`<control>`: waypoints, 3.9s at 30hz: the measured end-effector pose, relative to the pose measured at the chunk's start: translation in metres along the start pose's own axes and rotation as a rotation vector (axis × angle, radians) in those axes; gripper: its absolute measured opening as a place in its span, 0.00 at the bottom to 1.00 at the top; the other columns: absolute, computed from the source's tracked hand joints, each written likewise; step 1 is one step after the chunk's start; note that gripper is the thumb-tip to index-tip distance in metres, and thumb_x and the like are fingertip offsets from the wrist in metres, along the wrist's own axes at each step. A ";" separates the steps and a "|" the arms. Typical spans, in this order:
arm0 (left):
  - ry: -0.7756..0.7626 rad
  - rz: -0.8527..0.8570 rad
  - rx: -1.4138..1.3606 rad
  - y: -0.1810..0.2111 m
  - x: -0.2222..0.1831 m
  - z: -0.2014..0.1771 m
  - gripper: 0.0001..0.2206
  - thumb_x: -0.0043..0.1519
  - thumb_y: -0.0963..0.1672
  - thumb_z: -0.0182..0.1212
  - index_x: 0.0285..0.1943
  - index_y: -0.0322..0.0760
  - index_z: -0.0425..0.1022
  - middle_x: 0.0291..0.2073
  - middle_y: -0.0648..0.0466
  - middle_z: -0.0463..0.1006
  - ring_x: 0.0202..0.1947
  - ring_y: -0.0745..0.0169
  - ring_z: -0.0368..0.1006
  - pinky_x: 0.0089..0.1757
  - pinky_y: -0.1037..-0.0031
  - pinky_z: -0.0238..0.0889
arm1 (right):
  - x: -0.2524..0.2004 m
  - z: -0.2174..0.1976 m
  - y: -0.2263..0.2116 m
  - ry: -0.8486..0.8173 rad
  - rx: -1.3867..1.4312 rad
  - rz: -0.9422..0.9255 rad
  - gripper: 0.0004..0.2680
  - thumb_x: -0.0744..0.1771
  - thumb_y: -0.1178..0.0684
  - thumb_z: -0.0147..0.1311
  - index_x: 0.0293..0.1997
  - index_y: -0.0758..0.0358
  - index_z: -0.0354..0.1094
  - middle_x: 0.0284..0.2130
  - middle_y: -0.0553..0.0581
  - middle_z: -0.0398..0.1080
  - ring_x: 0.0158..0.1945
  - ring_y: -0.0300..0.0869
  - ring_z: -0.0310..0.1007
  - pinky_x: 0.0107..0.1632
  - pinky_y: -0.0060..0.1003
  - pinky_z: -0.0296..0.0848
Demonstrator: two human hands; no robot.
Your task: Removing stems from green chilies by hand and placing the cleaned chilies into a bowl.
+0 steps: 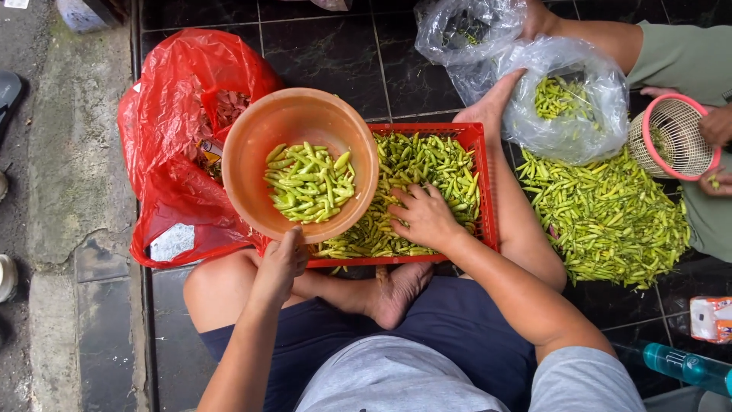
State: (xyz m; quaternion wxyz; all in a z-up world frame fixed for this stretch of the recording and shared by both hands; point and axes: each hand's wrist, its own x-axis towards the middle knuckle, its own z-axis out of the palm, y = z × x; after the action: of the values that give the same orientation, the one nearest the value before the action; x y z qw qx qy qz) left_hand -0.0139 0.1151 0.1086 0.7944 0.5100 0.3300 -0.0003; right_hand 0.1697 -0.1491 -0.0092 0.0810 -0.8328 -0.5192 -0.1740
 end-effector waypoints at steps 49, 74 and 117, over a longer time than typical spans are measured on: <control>0.175 0.564 0.256 0.034 0.103 -0.116 0.20 0.71 0.40 0.53 0.71 0.18 0.60 0.68 0.23 0.59 0.70 0.31 0.54 0.66 0.51 0.50 | 0.050 -0.053 0.032 -0.505 0.709 0.953 0.17 0.71 0.47 0.49 0.68 0.60 0.65 0.71 0.61 0.57 0.74 0.58 0.53 0.71 0.58 0.54; -0.234 0.865 1.504 -0.158 0.022 0.086 0.28 0.54 0.53 0.66 0.63 0.44 0.72 0.48 0.53 0.78 0.49 0.49 0.72 0.51 0.55 0.58 | -0.055 0.009 0.037 -0.243 0.494 1.278 0.14 0.64 0.40 0.62 0.51 0.48 0.76 0.41 0.48 0.78 0.50 0.45 0.77 0.51 0.41 0.76; -0.362 -0.054 0.081 -0.119 -0.009 0.103 0.10 0.68 0.43 0.58 0.52 0.31 0.78 0.29 0.47 0.81 0.29 0.67 0.77 0.34 0.80 0.74 | -0.042 -0.121 -0.022 0.086 1.741 1.243 0.10 0.71 0.51 0.51 0.55 0.65 0.69 0.36 0.55 0.74 0.35 0.40 0.75 0.36 0.31 0.69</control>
State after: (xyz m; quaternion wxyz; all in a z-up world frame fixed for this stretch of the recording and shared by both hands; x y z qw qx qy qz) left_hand -0.0068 -0.0283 0.0437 0.8194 0.5241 0.1948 -0.1265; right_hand 0.1083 -0.2122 0.0866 0.7401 -0.6000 0.0538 0.2990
